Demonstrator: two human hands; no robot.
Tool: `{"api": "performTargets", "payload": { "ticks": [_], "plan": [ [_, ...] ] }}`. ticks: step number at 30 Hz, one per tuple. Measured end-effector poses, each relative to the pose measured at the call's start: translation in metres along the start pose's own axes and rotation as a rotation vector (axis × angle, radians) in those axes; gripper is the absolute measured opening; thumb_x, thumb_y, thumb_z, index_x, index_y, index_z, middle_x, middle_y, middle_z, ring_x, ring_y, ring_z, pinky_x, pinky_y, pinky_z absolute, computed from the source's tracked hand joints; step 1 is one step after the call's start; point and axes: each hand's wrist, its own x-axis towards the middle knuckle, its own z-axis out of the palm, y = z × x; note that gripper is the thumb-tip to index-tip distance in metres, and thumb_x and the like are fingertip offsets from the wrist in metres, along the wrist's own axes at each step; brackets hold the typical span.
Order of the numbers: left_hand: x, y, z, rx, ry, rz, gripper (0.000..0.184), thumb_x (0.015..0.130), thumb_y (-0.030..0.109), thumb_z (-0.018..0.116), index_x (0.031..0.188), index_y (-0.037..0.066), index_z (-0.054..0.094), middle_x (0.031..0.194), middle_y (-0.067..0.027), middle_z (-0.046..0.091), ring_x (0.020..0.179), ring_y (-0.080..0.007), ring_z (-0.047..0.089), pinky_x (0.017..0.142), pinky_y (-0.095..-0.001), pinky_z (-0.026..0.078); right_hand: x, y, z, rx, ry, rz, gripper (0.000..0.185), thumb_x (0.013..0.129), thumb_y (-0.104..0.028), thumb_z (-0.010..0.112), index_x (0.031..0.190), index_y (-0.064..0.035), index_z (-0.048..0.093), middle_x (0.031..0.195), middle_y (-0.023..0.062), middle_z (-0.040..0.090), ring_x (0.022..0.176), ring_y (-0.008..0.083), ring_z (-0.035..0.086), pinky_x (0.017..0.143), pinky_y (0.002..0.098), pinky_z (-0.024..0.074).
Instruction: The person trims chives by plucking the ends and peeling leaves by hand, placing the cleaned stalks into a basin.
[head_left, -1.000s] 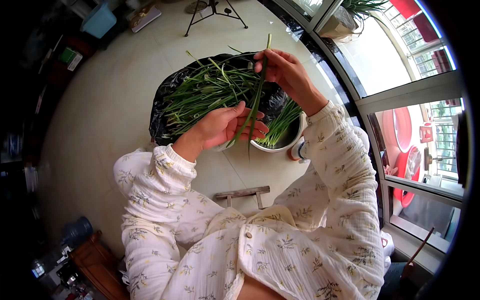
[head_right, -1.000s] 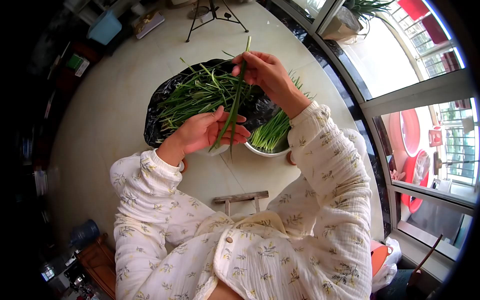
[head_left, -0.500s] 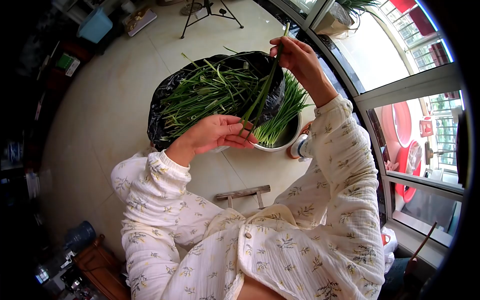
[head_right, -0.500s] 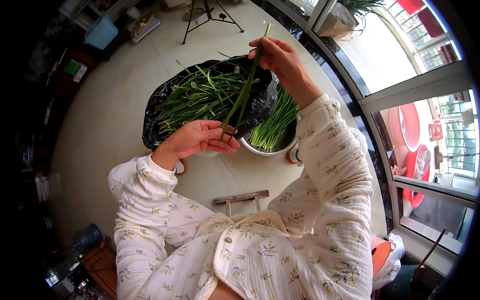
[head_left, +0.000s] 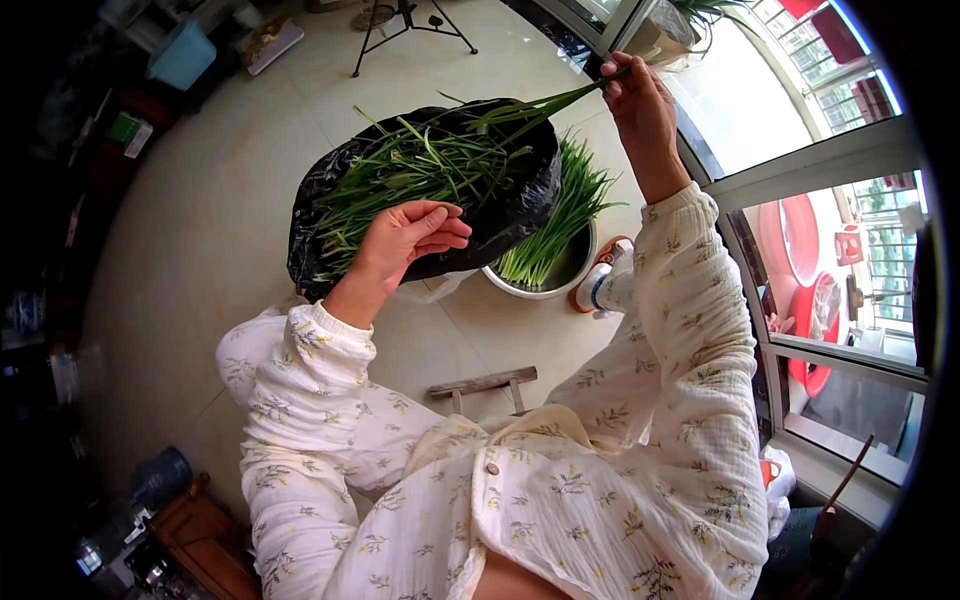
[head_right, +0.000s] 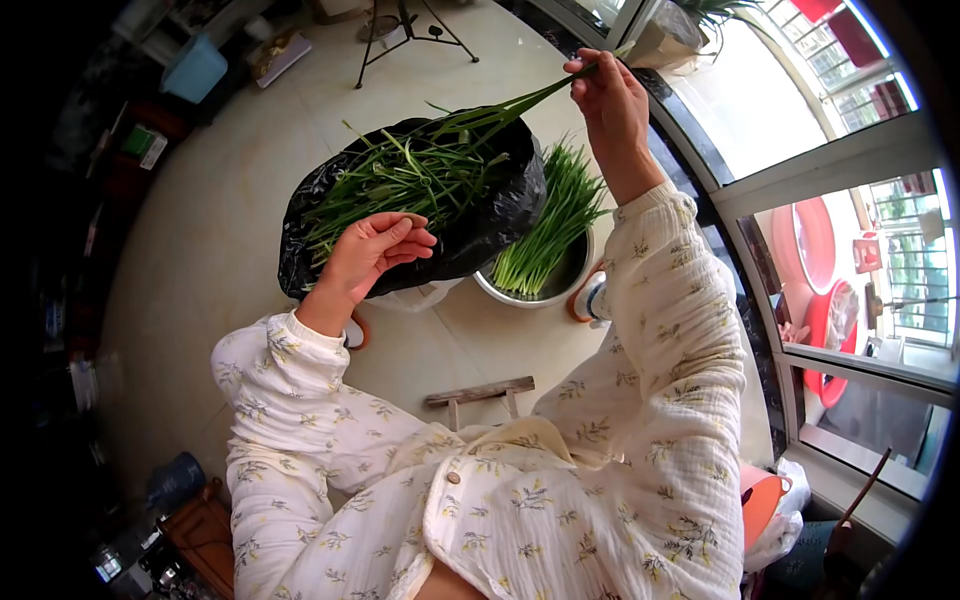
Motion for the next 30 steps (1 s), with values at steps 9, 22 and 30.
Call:
{"api": "performTargets", "payload": {
  "ticks": [9, 22, 30],
  "plan": [
    [-0.004, 0.012, -0.052, 1.328, 0.336, 0.498, 0.024, 0.074, 0.012, 0.072, 0.095, 0.002, 0.069, 0.101, -0.0146, 0.065, 0.089, -0.0315, 0.062, 0.078, -0.0358, 0.049, -0.035, -0.035, -0.049, -1.421, 0.024, -0.499, 0.016, 0.090, -0.014, 0.057, 0.101, -0.0046, 0.066, 0.084, 0.0038, 0.065, 0.067, 0.0169, 0.061, 0.063, 0.0259, 0.0503],
    [-0.003, 0.044, -0.090, 1.456, 0.467, 0.315, 0.031, 0.078, 0.016, 0.069, 0.103, -0.002, 0.064, 0.101, -0.0151, 0.065, 0.089, -0.0311, 0.062, 0.078, -0.0359, 0.048, -0.206, 0.237, -0.180, -1.756, -0.818, 0.062, 0.018, 0.070, 0.002, 0.057, 0.088, 0.0031, 0.059, 0.096, 0.0150, 0.052, 0.095, 0.0302, 0.054, 0.080, 0.0365, 0.0501],
    [-0.004, 0.033, -0.109, 1.412, 0.456, 0.209, 0.028, 0.076, 0.011, 0.069, 0.101, 0.000, 0.066, 0.087, -0.0136, 0.067, 0.071, -0.0256, 0.061, 0.068, -0.0343, 0.049, -0.225, 0.250, -0.164, -1.756, -0.805, 0.096, 0.019, 0.071, 0.002, 0.056, 0.091, 0.0034, 0.057, 0.098, 0.0154, 0.051, 0.094, 0.0301, 0.054, 0.079, 0.0368, 0.0497]
  ]
}}
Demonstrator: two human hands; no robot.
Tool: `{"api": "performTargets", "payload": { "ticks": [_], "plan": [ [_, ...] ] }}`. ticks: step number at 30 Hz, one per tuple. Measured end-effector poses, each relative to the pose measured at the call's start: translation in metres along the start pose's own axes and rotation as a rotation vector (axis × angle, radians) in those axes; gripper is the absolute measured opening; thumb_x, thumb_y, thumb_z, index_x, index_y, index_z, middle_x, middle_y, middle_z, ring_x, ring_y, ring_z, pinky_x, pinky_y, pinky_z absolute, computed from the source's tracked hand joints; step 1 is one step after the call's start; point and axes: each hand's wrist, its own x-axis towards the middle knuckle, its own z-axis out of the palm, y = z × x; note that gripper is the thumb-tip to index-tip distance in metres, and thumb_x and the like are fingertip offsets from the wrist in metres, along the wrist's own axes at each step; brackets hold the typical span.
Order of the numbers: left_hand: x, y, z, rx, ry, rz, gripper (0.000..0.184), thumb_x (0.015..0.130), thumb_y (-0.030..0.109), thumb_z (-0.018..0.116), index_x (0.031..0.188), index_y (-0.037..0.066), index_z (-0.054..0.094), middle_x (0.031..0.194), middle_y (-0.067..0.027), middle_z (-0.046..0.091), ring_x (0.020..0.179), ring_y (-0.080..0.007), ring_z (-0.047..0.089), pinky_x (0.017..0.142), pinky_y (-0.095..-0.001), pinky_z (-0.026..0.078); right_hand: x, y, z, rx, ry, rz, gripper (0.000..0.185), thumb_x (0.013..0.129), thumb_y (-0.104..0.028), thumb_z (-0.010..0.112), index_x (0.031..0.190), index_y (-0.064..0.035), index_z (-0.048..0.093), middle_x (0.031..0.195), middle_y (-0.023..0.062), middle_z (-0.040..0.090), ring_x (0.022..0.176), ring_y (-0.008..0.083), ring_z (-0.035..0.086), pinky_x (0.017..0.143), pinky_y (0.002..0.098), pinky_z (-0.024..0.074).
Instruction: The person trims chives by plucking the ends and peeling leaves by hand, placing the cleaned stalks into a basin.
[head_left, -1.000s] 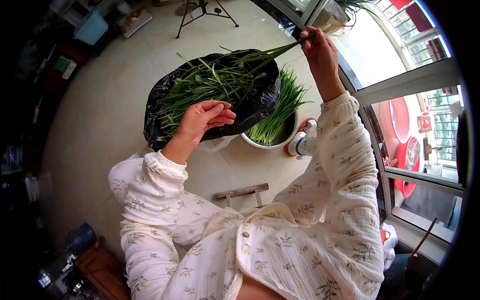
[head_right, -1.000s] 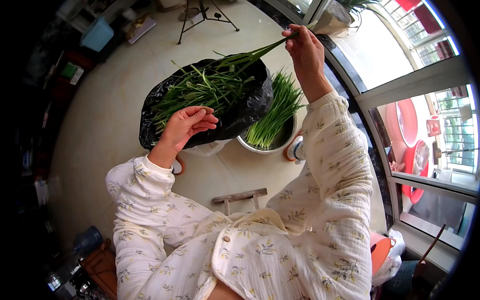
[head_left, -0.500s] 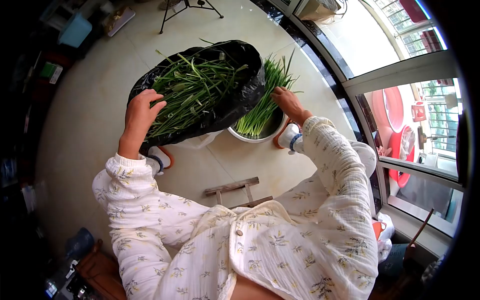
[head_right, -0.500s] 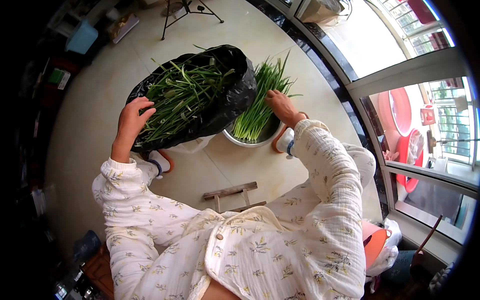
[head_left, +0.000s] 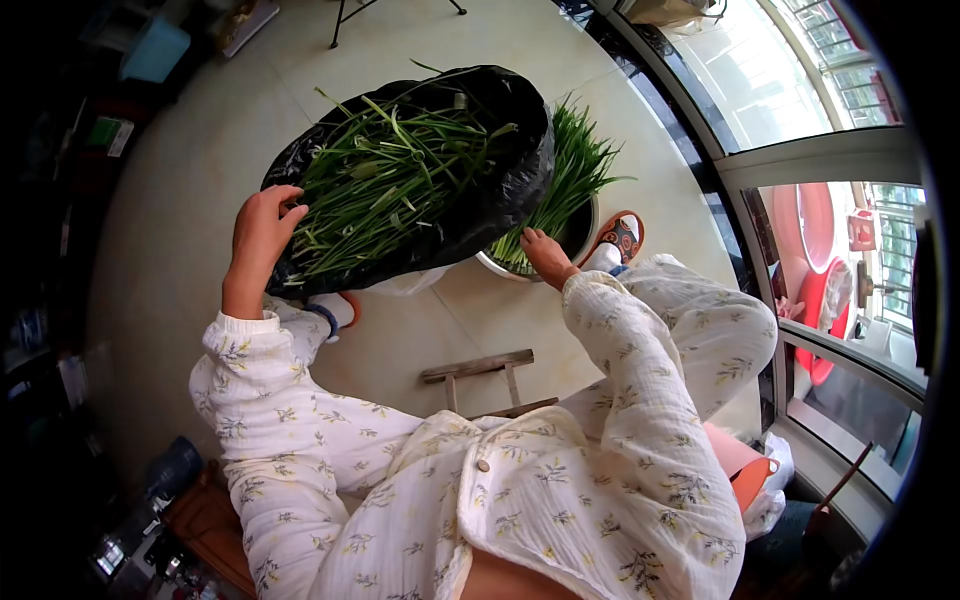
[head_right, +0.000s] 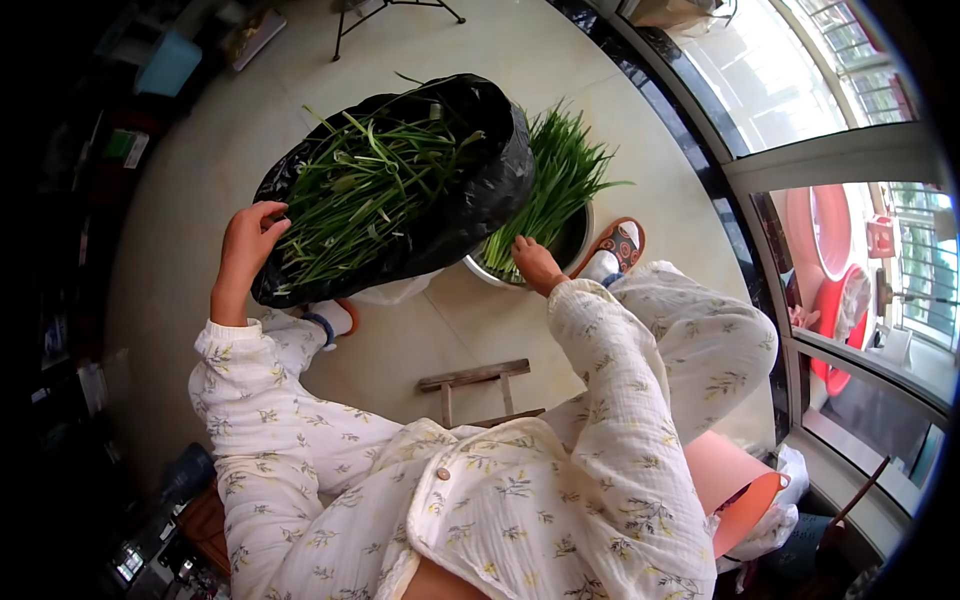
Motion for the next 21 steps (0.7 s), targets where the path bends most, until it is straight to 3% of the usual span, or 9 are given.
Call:
{"api": "performTargets", "payload": {
  "ticks": [5, 7, 8, 12, 16, 21],
  "plan": [
    [-0.010, -0.020, 0.001, -0.031, 0.014, -0.025, 0.022, 0.075, 0.008, 0.069, 0.094, 0.000, 0.066, 0.081, -0.0140, 0.067, 0.071, -0.0268, 0.062, 0.067, -0.0346, 0.049, -0.011, -0.003, -0.001, -0.008, 0.053, -0.086, 0.026, 0.073, 0.000, 0.056, 0.099, 0.0019, 0.057, 0.105, 0.0154, 0.050, 0.092, 0.0299, 0.055, 0.076, 0.0378, 0.0498],
    [-0.015, -0.020, 0.001, -0.010, -0.002, -0.047, 0.021, 0.073, 0.006, 0.070, 0.093, 0.001, 0.067, 0.082, -0.0151, 0.067, 0.076, -0.0308, 0.064, 0.069, -0.0371, 0.050, -0.010, -0.010, -0.018, -0.029, -0.109, -0.040, 0.041, 0.074, 0.003, 0.055, 0.115, -0.0013, 0.054, 0.123, 0.0201, 0.047, 0.099, 0.0333, 0.056, 0.083, 0.0390, 0.0495],
    [-0.018, -0.021, 0.002, 0.061, -0.017, 0.000, 0.021, 0.075, 0.005, 0.068, 0.095, -0.001, 0.065, 0.082, -0.0156, 0.067, 0.075, -0.0272, 0.065, 0.070, -0.0334, 0.050, -0.006, -0.014, -0.030, -0.024, -0.106, -0.069, 0.037, 0.075, 0.002, 0.056, 0.112, -0.0017, 0.057, 0.122, 0.0198, 0.050, 0.091, 0.0350, 0.060, 0.079, 0.0403, 0.0510],
    [-0.018, -0.032, 0.022, 0.146, -0.101, 0.008, 0.015, 0.066, 0.006, 0.071, 0.079, 0.002, 0.066, 0.078, -0.0144, 0.065, 0.075, -0.0317, 0.063, 0.068, -0.0394, 0.049, 0.013, -0.024, -0.052, -0.128, -0.450, -0.062, 0.021, 0.079, -0.006, 0.056, 0.098, -0.0023, 0.063, 0.090, 0.0155, 0.064, 0.082, 0.0321, 0.063, 0.073, 0.0412, 0.0509],
    [-0.022, -0.042, 0.047, 0.293, -0.155, 0.005, 0.010, 0.064, 0.003, 0.070, 0.073, 0.006, 0.068, 0.078, -0.0152, 0.065, 0.077, -0.0331, 0.064, 0.067, -0.0429, 0.051, 0.012, -0.097, -0.185, 0.200, -0.470, -0.311, 0.024, 0.078, -0.013, 0.062, 0.100, -0.0038, 0.062, 0.086, 0.0176, 0.063, 0.083, 0.0351, 0.061, 0.074, 0.0422, 0.0486],
    [-0.027, -0.045, 0.059, 0.299, -0.084, -0.002, 0.010, 0.063, 0.001, 0.069, 0.072, 0.005, 0.068, 0.080, -0.0149, 0.066, 0.077, -0.0329, 0.065, 0.067, -0.0432, 0.052, 0.027, -0.144, -0.251, 0.416, -0.247, -0.460, 0.020, 0.080, -0.012, 0.061, 0.097, -0.0021, 0.060, 0.082, 0.0160, 0.061, 0.077, 0.0352, 0.059, 0.069, 0.0422, 0.0475]
  ]
}}
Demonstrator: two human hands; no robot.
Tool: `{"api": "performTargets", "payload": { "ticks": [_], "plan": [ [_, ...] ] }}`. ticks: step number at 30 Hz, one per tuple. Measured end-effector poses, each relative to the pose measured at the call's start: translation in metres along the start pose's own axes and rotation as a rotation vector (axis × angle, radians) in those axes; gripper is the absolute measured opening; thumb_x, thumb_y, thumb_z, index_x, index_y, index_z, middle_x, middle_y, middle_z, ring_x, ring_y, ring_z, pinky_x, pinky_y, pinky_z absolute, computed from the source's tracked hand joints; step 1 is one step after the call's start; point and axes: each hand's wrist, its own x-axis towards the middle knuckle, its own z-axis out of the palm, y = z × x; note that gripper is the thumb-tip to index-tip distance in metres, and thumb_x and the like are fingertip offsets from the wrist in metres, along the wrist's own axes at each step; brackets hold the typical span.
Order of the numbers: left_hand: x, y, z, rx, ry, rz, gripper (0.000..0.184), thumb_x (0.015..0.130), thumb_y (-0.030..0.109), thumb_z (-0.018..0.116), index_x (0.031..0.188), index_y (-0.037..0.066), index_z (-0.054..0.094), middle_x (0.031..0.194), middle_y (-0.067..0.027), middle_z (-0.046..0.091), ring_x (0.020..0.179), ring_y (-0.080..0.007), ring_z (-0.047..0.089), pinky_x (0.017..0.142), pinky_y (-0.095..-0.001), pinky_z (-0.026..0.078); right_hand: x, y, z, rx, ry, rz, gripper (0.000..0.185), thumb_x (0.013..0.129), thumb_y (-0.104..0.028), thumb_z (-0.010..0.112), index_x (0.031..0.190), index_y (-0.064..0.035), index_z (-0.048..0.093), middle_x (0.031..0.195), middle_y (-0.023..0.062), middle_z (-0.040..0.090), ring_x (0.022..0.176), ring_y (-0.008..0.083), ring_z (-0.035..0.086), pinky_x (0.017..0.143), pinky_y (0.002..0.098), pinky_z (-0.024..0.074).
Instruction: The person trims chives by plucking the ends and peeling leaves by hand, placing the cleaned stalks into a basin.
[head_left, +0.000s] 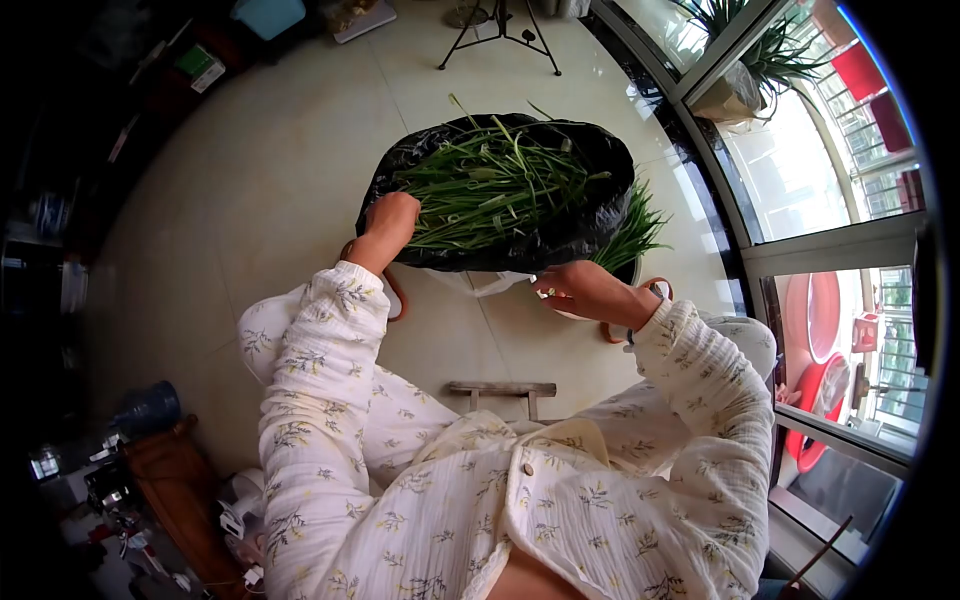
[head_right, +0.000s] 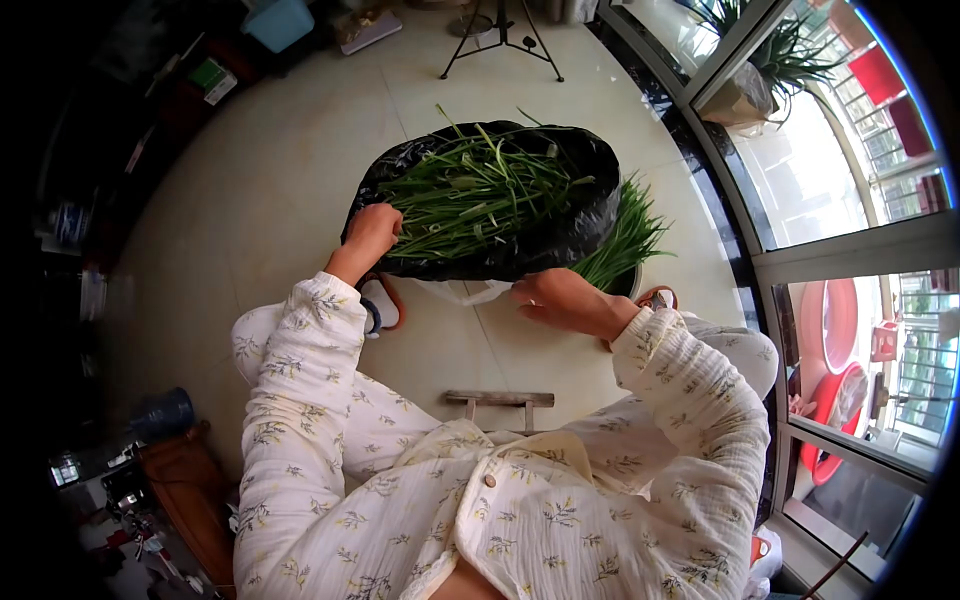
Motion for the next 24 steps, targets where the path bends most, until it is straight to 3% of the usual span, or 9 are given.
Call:
{"api": "performTargets", "payload": {
  "ticks": [3, 7, 11, 14, 18, 19, 22, 24],
  "plan": [
    [-0.010, 0.009, -0.046, -0.216, 0.039, 0.040, 0.013, 0.062, 0.005, 0.074, 0.074, 0.005, 0.067, 0.081, -0.0130, 0.066, 0.080, -0.0309, 0.065, 0.068, -0.0417, 0.052, 0.022, -0.018, -0.022, 0.015, 0.122, -0.074, 0.017, 0.083, -0.010, 0.061, 0.097, -0.0004, 0.061, 0.084, 0.0134, 0.061, 0.073, 0.0319, 0.060, 0.065, 0.0383, 0.0488],
    [-0.009, 0.006, -0.043, -0.058, -0.182, 0.009, 0.023, 0.062, 0.011, 0.079, 0.082, 0.006, 0.070, 0.082, -0.0123, 0.066, 0.084, -0.0298, 0.064, 0.071, -0.0392, 0.051, 0.051, -0.009, -0.029, -0.024, 0.225, -0.103, 0.015, 0.084, -0.010, 0.060, 0.095, 0.0008, 0.059, 0.085, 0.0134, 0.059, 0.075, 0.0324, 0.059, 0.064, 0.0399, 0.0480],
    [-0.013, 0.027, -0.020, -0.172, -0.091, 0.170, 0.022, 0.060, 0.009, 0.078, 0.080, 0.005, 0.070, 0.081, -0.0159, 0.066, 0.081, -0.0314, 0.065, 0.072, -0.0405, 0.051, 0.077, 0.006, -0.025, -0.214, 0.325, -0.168, 0.013, 0.081, -0.009, 0.060, 0.092, -0.0015, 0.059, 0.086, 0.0117, 0.056, 0.083, 0.0311, 0.057, 0.069, 0.0397, 0.0485],
    [-0.018, 0.040, -0.009, -0.017, -0.087, 0.065, 0.023, 0.058, 0.010, 0.080, 0.073, 0.003, 0.065, 0.076, -0.0147, 0.063, 0.078, -0.0321, 0.063, 0.069, -0.0424, 0.049, 0.094, 0.017, -0.014, -0.329, 0.344, -0.180, 0.015, 0.079, -0.010, 0.062, 0.092, -0.0034, 0.060, 0.089, 0.0093, 0.056, 0.089, 0.0280, 0.056, 0.074, 0.0380, 0.0483],
    [-0.019, 0.039, 0.016, 0.078, 0.202, 0.178, 0.013, 0.066, 0.007, 0.073, 0.069, 0.003, 0.061, 0.077, -0.0142, 0.061, 0.078, -0.0319, 0.062, 0.068, -0.0422, 0.049, 0.110, 0.022, -0.008, -0.454, 0.320, -0.098, 0.026, 0.077, -0.011, 0.065, 0.102, -0.0040, 0.060, 0.103, 0.0078, 0.057, 0.095, 0.0265, 0.054, 0.081, 0.0365, 0.0468],
    [-0.020, 0.038, 0.003, -0.044, 0.254, 0.217, 0.009, 0.072, 0.003, 0.067, 0.076, 0.001, 0.058, 0.079, -0.0140, 0.062, 0.078, -0.0322, 0.062, 0.068, -0.0422, 0.048, 0.112, 0.019, -0.009, -0.454, 0.344, -0.102, 0.027, 0.077, -0.011, 0.065, 0.103, -0.0041, 0.060, 0.105, 0.0077, 0.057, 0.097, 0.0263, 0.054, 0.083, 0.0366, 0.0463],
    [-0.009, 0.033, -0.037, -0.432, 0.171, 0.081, 0.014, 0.074, 0.001, 0.063, 0.084, 0.000, 0.054, 0.079, -0.0136, 0.062, 0.077, -0.0326, 0.061, 0.067, -0.0412, 0.047, 0.115, 0.016, -0.016, -0.427, 0.425, -0.119, 0.029, 0.078, -0.012, 0.065, 0.105, -0.0043, 0.059, 0.107, 0.0082, 0.057, 0.098, 0.0265, 0.054, 0.084, 0.0373, 0.0453],
    [0.002, 0.020, -0.047, -0.634, 0.090, 0.081, 0.017, 0.076, 0.001, 0.063, 0.087, -0.001, 0.051, 0.078, -0.0103, 0.062, 0.072, -0.0220, 0.062, 0.066, -0.0340, 0.048, 0.117, 0.018, -0.019, -0.373, 0.487, -0.149, 0.028, 0.079, -0.013, 0.065, 0.105, -0.0042, 0.059, 0.103, 0.0094, 0.059, 0.094, 0.0279, 0.056, 0.083, 0.0384, 0.0457]
  ]
}}
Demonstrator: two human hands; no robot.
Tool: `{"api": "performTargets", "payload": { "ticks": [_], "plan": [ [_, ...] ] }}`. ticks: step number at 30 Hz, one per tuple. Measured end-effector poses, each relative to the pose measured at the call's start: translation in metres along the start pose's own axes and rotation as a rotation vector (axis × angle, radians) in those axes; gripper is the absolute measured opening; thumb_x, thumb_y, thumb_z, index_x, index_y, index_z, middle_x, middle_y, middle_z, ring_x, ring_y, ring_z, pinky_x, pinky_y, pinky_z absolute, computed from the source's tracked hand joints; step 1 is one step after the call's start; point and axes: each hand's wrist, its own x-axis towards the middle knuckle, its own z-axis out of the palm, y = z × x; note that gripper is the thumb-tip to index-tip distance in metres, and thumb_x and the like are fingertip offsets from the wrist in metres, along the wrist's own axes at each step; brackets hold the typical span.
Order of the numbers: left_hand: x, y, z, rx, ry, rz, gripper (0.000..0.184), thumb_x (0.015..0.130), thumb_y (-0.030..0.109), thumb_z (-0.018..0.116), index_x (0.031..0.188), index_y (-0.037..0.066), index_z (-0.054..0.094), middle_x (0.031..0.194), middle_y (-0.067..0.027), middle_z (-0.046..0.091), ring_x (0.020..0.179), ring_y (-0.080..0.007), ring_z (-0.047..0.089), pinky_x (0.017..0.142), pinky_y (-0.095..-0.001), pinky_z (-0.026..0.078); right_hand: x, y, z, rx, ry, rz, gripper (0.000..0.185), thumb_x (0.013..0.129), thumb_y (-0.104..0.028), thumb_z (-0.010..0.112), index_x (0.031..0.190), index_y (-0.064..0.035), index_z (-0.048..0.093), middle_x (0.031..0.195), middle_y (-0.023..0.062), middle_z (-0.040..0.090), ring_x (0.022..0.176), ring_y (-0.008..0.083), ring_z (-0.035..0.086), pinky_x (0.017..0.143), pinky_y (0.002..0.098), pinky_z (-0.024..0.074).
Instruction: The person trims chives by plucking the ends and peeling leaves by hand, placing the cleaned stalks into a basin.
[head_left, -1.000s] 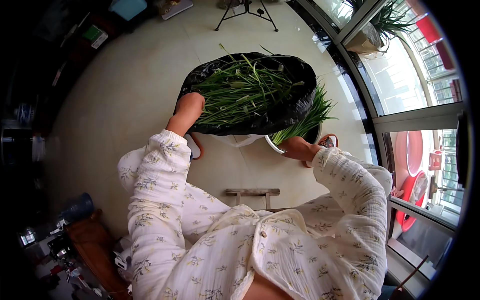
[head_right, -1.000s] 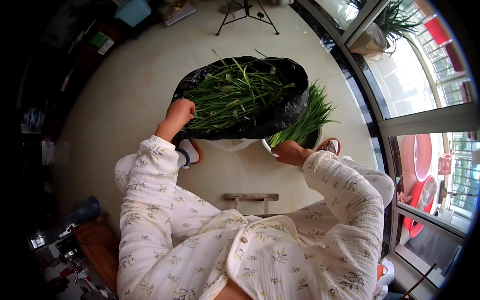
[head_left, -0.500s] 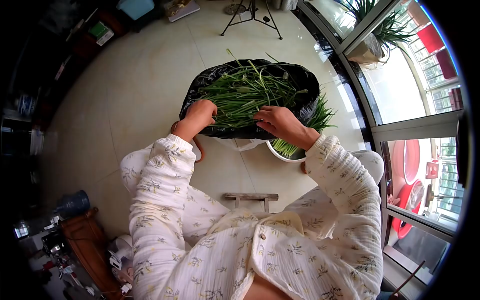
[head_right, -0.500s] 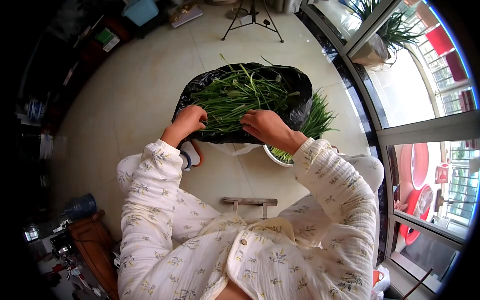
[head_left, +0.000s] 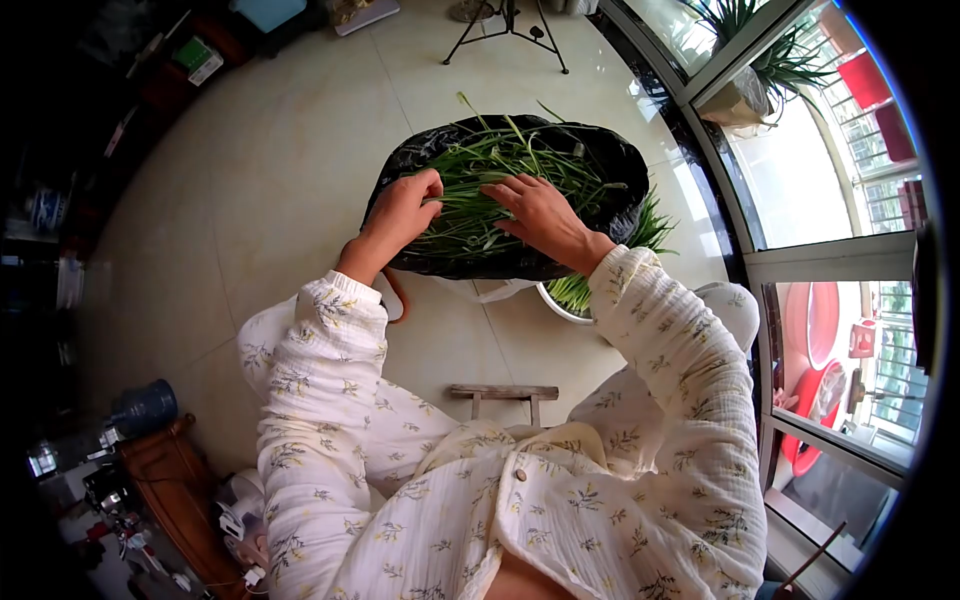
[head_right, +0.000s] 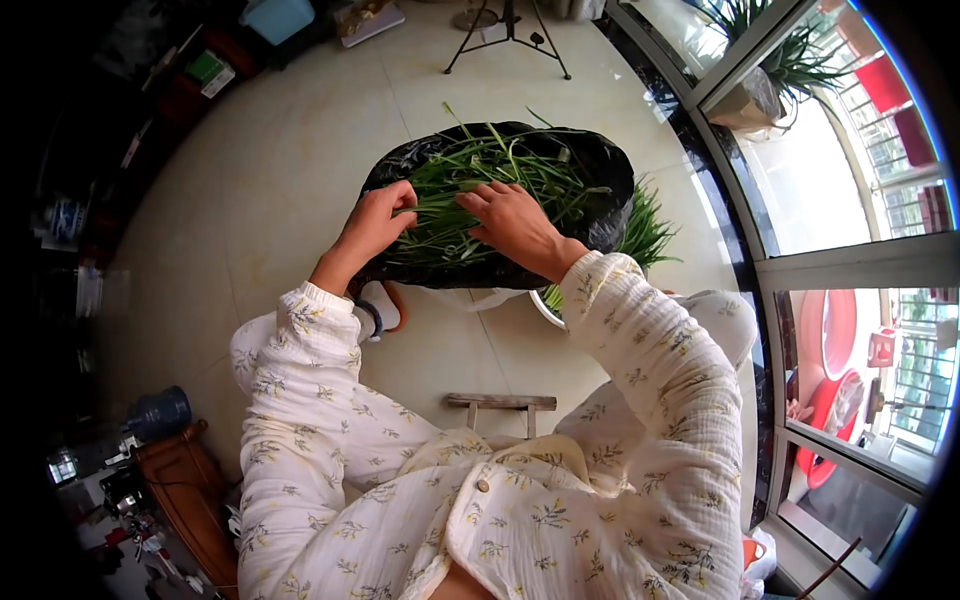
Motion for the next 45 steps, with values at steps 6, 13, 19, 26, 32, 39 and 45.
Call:
{"api": "performTargets", "payload": {
  "ticks": [6, 13, 19, 26, 32, 39, 45],
  "plan": [
    [0.007, 0.006, -0.016, -0.161, -0.035, 0.031, 0.032, 0.074, 0.001, 0.069, 0.103, -0.001, 0.058, 0.080, -0.0048, 0.063, 0.070, -0.0111, 0.060, 0.066, -0.0252, 0.049, 0.002, 0.020, -0.021, 0.137, 0.057, 0.114, 0.015, 0.082, -0.012, 0.061, 0.094, -0.0034, 0.059, 0.083, 0.0126, 0.061, 0.079, 0.0332, 0.059, 0.070, 0.0402, 0.0479],
    [0.008, -0.013, -0.018, -0.088, 0.016, -0.107, 0.034, 0.067, 0.006, 0.074, 0.100, 0.002, 0.063, 0.077, -0.0071, 0.065, 0.069, -0.0187, 0.062, 0.066, -0.0315, 0.050, -0.006, 0.039, -0.030, 0.114, 0.085, 0.245, 0.012, 0.083, -0.010, 0.058, 0.093, -0.0026, 0.059, 0.085, 0.0138, 0.061, 0.077, 0.0361, 0.058, 0.066, 0.0414, 0.0471],
    [-0.010, -0.018, -0.014, 0.467, -0.184, -0.114, 0.011, 0.063, 0.004, 0.071, 0.069, 0.002, 0.063, 0.072, -0.0130, 0.063, 0.071, -0.0300, 0.062, 0.064, -0.0391, 0.048, -0.012, 0.048, -0.010, 0.031, 0.038, 0.246, 0.021, 0.080, -0.008, 0.061, 0.100, -0.0028, 0.058, 0.092, 0.0123, 0.059, 0.086, 0.0329, 0.057, 0.071, 0.0397, 0.0478],
    [-0.029, -0.001, -0.007, 0.399, -0.128, 0.035, 0.015, 0.061, 0.008, 0.075, 0.071, 0.003, 0.066, 0.074, -0.0143, 0.064, 0.070, -0.0314, 0.062, 0.062, -0.0413, 0.048, -0.001, 0.026, -0.005, -0.077, 0.062, 0.005, 0.021, 0.075, -0.005, 0.060, 0.097, -0.0049, 0.057, 0.095, 0.0073, 0.054, 0.094, 0.0260, 0.052, 0.079, 0.0355, 0.0442],
    [-0.031, -0.042, 0.021, 0.825, -0.145, -0.061, 0.005, 0.064, 0.003, 0.066, 0.069, 0.004, 0.069, 0.075, -0.0177, 0.066, 0.065, -0.0329, 0.065, 0.056, -0.0423, 0.050, -0.008, -0.001, 0.015, -0.039, -0.099, -0.121, 0.008, 0.076, -0.008, 0.057, 0.084, -0.0060, 0.059, 0.090, 0.0066, 0.053, 0.088, 0.0231, 0.053, 0.078, 0.0348, 0.0441],
    [-0.034, -0.026, -0.014, 0.532, 0.072, 0.211, 0.009, 0.070, 0.004, 0.068, 0.069, -0.001, 0.061, 0.070, -0.0129, 0.061, 0.069, -0.0309, 0.060, 0.067, -0.0401, 0.048, -0.009, 0.009, 0.016, 0.054, -0.067, -0.022, 0.012, 0.077, -0.008, 0.062, 0.088, -0.0035, 0.060, 0.090, 0.0081, 0.055, 0.087, 0.0269, 0.054, 0.077, 0.0373, 0.0463],
    [-0.026, -0.001, -0.041, 0.277, -0.019, -0.081, 0.009, 0.073, 0.004, 0.066, 0.076, 0.000, 0.059, 0.071, -0.0140, 0.061, 0.070, -0.0300, 0.059, 0.065, -0.0384, 0.046, -0.009, 0.004, 0.017, 0.124, -0.052, -0.018, 0.011, 0.076, -0.006, 0.063, 0.085, -0.0033, 0.059, 0.087, 0.0086, 0.055, 0.085, 0.0283, 0.054, 0.075, 0.0377, 0.0473]
  ]
}}
